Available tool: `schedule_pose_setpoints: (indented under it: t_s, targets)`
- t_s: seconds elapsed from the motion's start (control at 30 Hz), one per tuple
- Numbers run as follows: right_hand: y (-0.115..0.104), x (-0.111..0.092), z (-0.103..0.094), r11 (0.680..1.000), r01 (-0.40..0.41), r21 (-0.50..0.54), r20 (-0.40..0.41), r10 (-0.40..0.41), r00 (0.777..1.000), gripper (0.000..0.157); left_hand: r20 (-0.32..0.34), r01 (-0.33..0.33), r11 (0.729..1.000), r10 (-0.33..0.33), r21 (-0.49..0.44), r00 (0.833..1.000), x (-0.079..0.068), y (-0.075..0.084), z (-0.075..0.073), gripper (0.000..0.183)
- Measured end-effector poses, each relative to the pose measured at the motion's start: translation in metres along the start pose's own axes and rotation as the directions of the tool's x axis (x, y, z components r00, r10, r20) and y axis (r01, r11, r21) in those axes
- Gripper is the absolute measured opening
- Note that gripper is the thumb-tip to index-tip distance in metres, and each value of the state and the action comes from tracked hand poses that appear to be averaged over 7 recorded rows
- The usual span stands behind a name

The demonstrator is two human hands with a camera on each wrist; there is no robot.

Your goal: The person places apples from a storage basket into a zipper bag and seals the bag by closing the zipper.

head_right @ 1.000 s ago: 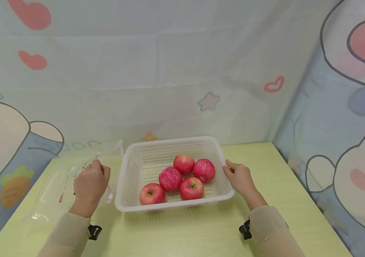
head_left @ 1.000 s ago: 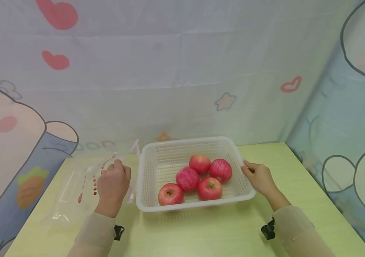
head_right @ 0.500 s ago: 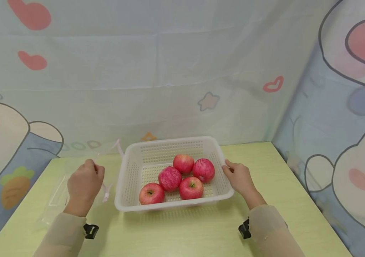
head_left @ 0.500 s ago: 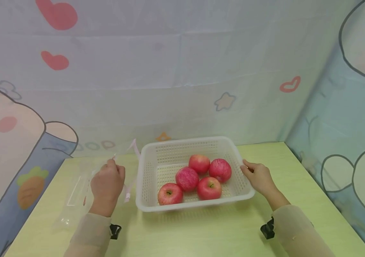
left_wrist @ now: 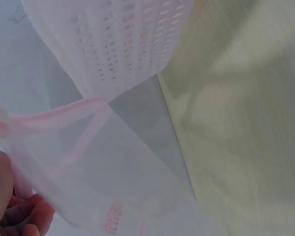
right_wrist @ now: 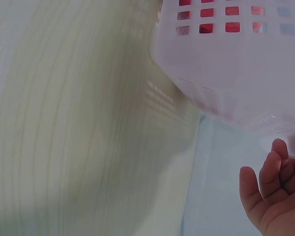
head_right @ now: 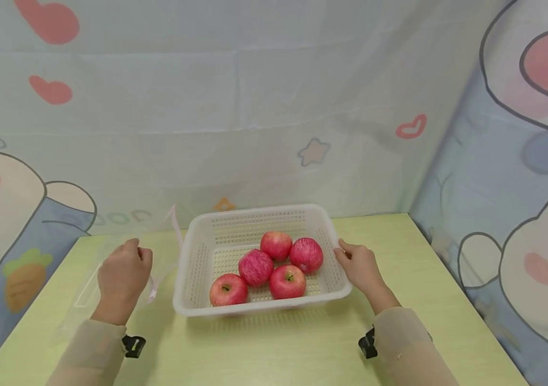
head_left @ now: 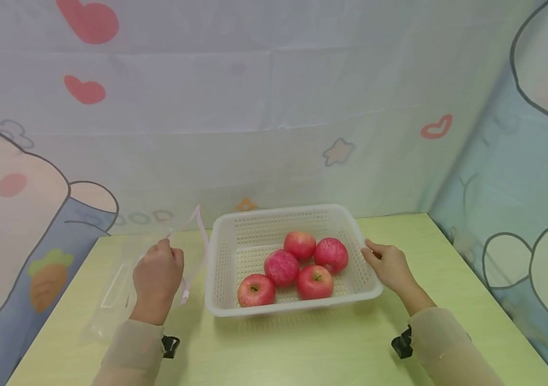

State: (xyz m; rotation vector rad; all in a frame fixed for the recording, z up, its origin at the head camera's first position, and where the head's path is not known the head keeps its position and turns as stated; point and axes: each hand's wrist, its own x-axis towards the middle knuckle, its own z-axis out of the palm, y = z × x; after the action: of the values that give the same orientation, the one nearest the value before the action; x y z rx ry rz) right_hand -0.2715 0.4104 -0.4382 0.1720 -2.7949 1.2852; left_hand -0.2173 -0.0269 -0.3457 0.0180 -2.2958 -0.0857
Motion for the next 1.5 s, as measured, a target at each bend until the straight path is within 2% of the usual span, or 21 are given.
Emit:
schedule_pose_setpoints:
  t_s: [0.27,0.47,0.97,1.23,1.5]
  targets:
    - [-0.001,-0.001,0.002,1.000,-0.005,-0.003,0.001,0.005,1.000,0.046,-0.042,-0.013,1.000,0.014,0.026,0.999,0.002,-0.002,-0.006,0.018]
    - [-0.002,-0.002,0.002,1.000,-0.007,-0.002,0.006,0.007,1.000,0.046,-0.028,0.024,1.000,-0.023,0.020,0.999,0.004,-0.007,-0.011,0.021]
    - [-0.004,-0.001,0.002,1.000,0.006,-0.001,0.008,-0.006,1.000,0.046,-0.019,0.026,0.999,-0.026,-0.037,0.999,0.005,-0.003,-0.012,0.024]
    - [-0.007,0.000,-0.003,0.996,0.050,-0.074,0.006,-0.050,0.999,0.044,-0.034,0.014,0.998,-0.016,-0.061,0.999,0.005,0.004,-0.010,0.021]
    - [-0.011,0.000,-0.007,0.978,0.092,-0.187,-0.013,-0.096,0.995,0.043,-0.034,-0.020,0.995,0.017,-0.093,0.999,0.007,0.012,-0.009,0.020]
